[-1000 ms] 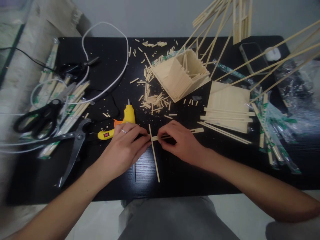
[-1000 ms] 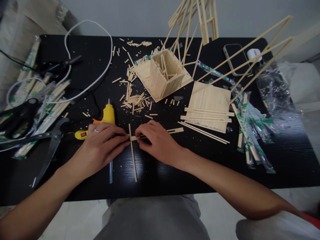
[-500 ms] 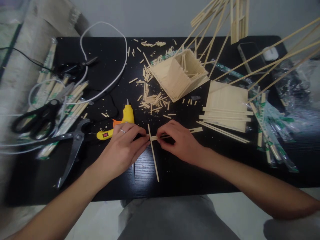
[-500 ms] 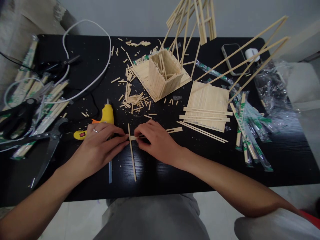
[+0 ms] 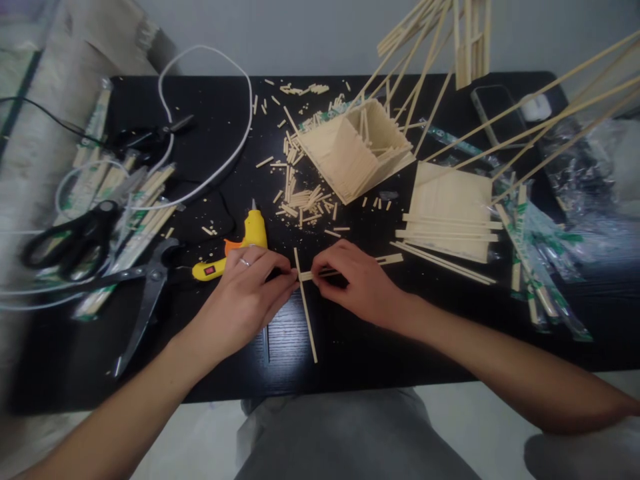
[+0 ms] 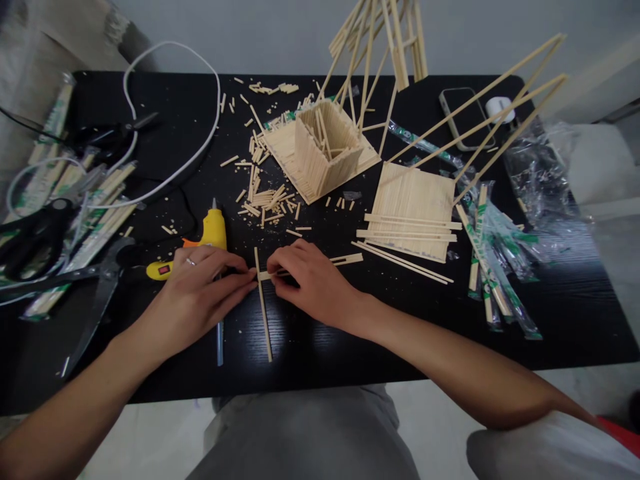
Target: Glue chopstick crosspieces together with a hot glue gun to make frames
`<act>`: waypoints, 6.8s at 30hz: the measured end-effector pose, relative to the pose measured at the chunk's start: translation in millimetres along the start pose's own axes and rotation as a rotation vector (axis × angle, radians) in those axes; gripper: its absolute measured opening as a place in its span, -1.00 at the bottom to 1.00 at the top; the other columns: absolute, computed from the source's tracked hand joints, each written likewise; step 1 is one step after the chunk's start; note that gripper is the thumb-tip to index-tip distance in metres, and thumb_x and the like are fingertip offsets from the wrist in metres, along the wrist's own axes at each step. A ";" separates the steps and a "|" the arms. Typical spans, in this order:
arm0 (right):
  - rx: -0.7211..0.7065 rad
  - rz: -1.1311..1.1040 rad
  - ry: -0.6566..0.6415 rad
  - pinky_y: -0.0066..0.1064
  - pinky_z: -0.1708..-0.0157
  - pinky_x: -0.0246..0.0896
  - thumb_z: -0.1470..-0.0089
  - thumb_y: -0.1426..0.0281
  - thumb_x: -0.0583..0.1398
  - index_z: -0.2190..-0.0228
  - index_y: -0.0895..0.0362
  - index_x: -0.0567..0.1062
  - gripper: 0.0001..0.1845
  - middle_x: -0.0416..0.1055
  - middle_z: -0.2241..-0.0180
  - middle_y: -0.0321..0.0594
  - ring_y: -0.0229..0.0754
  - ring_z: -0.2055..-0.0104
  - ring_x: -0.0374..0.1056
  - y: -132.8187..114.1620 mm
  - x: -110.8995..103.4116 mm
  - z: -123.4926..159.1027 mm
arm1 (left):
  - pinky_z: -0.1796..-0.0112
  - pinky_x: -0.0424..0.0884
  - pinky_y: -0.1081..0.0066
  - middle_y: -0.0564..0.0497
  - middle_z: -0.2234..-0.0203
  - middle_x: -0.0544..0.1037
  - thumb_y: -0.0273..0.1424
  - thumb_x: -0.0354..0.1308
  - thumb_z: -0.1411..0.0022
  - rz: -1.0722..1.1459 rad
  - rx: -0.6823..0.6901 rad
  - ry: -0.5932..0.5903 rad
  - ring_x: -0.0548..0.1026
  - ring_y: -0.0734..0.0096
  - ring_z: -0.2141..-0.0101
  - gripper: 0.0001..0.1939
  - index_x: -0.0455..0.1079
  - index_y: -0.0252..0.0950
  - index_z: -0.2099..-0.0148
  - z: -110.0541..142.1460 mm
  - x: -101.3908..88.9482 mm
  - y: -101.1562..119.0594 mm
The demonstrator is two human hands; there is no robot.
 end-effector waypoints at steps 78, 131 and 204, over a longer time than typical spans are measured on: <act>-0.064 0.015 0.012 -0.23 0.04 0.30 -0.32 0.56 0.24 0.21 0.08 0.45 -0.86 0.58 0.21 -0.21 -0.06 0.12 0.39 2.1 1.9 -0.8 | 0.06 0.29 0.11 -0.07 0.16 0.62 -0.37 0.27 -0.43 -0.026 -0.050 0.050 0.53 0.16 0.14 -0.88 0.60 -0.24 0.04 -2.2 7.7 2.0; -0.010 -0.014 0.015 -0.19 0.02 0.34 -0.31 0.51 0.24 0.18 0.07 0.48 -0.90 0.59 0.18 -0.20 -0.06 0.08 0.44 4.5 0.9 0.9 | 0.03 0.25 0.09 -0.04 0.15 0.63 -0.35 0.25 -0.46 0.056 -0.128 -0.023 0.50 0.15 0.08 -0.89 0.62 -0.18 0.12 -9.3 6.9 -0.4; 0.161 -0.276 0.419 -0.50 0.47 0.36 -0.42 0.29 0.28 0.24 0.05 0.51 -0.86 0.57 0.36 -0.33 -0.29 0.39 0.50 7.4 -31.7 13.4 | 0.02 0.27 0.10 -0.06 0.16 0.61 -0.40 0.25 -0.45 0.054 -0.089 0.050 0.53 0.15 0.09 -0.94 0.55 -0.24 0.10 -4.4 11.5 -0.2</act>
Point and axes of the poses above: each hand's wrist, its own z-axis away from the middle knuckle, its own x-axis out of the palm, y = z × x, the point moved 4 cm from there along -z, towards the middle knuckle
